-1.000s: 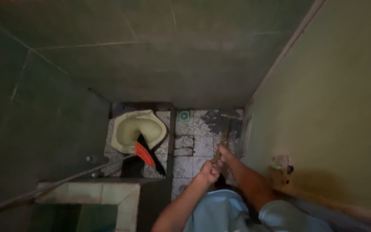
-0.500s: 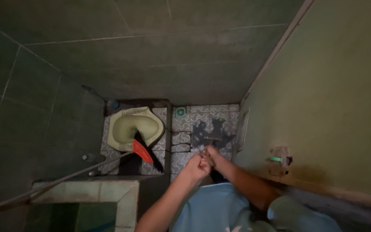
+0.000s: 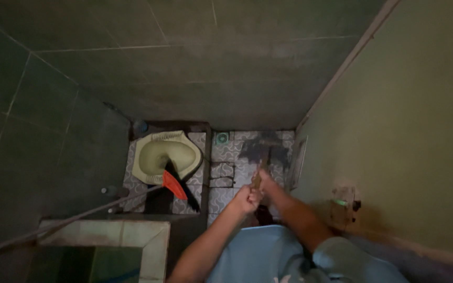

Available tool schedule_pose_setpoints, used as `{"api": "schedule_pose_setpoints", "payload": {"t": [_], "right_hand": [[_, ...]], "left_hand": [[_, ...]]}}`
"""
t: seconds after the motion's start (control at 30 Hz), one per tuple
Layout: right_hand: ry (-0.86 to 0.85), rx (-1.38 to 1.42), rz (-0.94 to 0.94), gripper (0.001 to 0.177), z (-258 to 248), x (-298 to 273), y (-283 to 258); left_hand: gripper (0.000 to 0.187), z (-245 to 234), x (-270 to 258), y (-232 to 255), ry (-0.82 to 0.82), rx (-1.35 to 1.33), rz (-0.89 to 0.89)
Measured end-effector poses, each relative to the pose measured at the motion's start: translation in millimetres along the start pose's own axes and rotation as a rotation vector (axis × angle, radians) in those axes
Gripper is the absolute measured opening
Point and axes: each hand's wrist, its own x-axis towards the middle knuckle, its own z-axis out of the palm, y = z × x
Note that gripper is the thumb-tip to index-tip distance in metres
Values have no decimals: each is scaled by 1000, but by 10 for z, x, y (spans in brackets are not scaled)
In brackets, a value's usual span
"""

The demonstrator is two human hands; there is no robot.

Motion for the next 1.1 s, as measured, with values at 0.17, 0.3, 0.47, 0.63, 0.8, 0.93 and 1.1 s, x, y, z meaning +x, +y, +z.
{"api": "schedule_pose_setpoints", "payload": {"t": [0.17, 0.3, 0.47, 0.63, 0.8, 0.93, 1.1], "right_hand": [[2, 37, -31, 29, -80, -78, -141], [-12, 26, 50, 30, 35, -692, -131], [-122, 89, -104, 26, -59, -604, 257], [4, 22, -63, 32, -49, -402, 388], [-10, 108, -139, 29, -54, -395, 445], [-48, 249, -212, 25, -112, -126, 360], [54, 85, -145, 20, -189, -242, 169]], "left_hand": [[31, 4, 140, -140, 22, 40, 21], [28, -52, 87, -150, 27, 24, 60], [29, -172, -102, -117, -6, -77, -26], [31, -181, -239, -122, -48, -187, -109], [30, -209, -178, -118, -30, -168, -58], [42, -144, -44, -115, 40, -1, -38], [28, -49, 170, -197, 54, 111, 157]]}}
